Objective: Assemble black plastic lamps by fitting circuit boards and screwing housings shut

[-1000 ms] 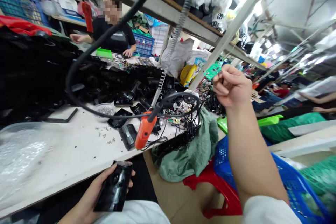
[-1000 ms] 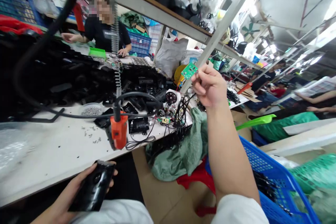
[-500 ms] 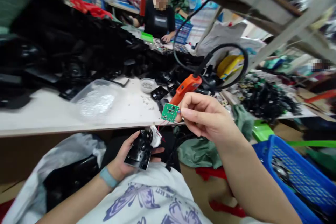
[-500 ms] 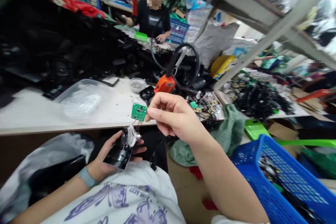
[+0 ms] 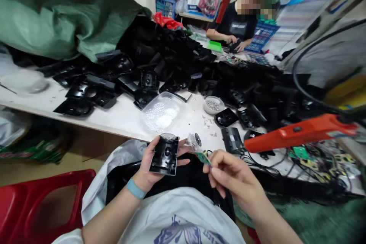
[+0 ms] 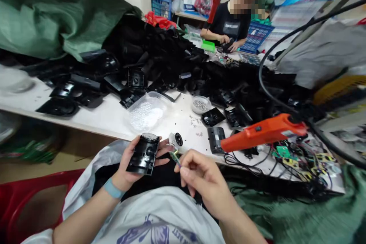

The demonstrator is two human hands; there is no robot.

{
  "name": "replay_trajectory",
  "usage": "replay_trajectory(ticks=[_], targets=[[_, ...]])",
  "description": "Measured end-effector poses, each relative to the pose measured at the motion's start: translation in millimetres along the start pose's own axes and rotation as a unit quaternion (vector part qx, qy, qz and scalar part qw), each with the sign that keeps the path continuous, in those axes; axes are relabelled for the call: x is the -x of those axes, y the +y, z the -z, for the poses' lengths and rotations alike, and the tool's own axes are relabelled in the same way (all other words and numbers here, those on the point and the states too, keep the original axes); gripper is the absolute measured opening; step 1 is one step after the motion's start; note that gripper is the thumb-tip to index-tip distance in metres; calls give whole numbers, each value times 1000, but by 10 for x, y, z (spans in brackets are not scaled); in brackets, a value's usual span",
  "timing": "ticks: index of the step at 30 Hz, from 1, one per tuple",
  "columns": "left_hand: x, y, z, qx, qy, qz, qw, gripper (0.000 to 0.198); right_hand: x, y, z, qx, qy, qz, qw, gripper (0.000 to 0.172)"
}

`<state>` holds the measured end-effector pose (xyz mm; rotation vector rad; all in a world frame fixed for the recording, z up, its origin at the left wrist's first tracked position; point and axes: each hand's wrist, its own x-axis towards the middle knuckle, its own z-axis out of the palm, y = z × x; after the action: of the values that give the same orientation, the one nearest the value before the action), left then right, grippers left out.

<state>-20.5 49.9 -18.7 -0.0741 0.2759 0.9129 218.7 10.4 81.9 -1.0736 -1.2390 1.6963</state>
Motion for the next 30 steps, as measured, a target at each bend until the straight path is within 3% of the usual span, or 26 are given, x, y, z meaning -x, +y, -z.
replay_trajectory(ticks=[5,9,12,14,16,21,30], targets=[[-129,-90,-76,2,31,37,999,56,-35,40,-3,-16,-36,34,999,17],[-208,-136,-176,2,49,46,998,54,-111,11,81,-72,6,36,997,15],[-282,-105,-278,7,65,20,998,49,-157,61,141,-7,137,64,989,23],[-334,-79,-352,12,89,-1,996,48,-181,161,162,86,258,84,959,30],[-382,-76,-428,18,116,-15,993,47,-212,293,171,174,327,77,926,27],[-457,-190,-581,40,159,-49,985,43,-340,513,161,279,324,92,899,14],[-480,-261,-592,-12,134,-14,991,46,-369,432,305,370,301,206,854,11]])
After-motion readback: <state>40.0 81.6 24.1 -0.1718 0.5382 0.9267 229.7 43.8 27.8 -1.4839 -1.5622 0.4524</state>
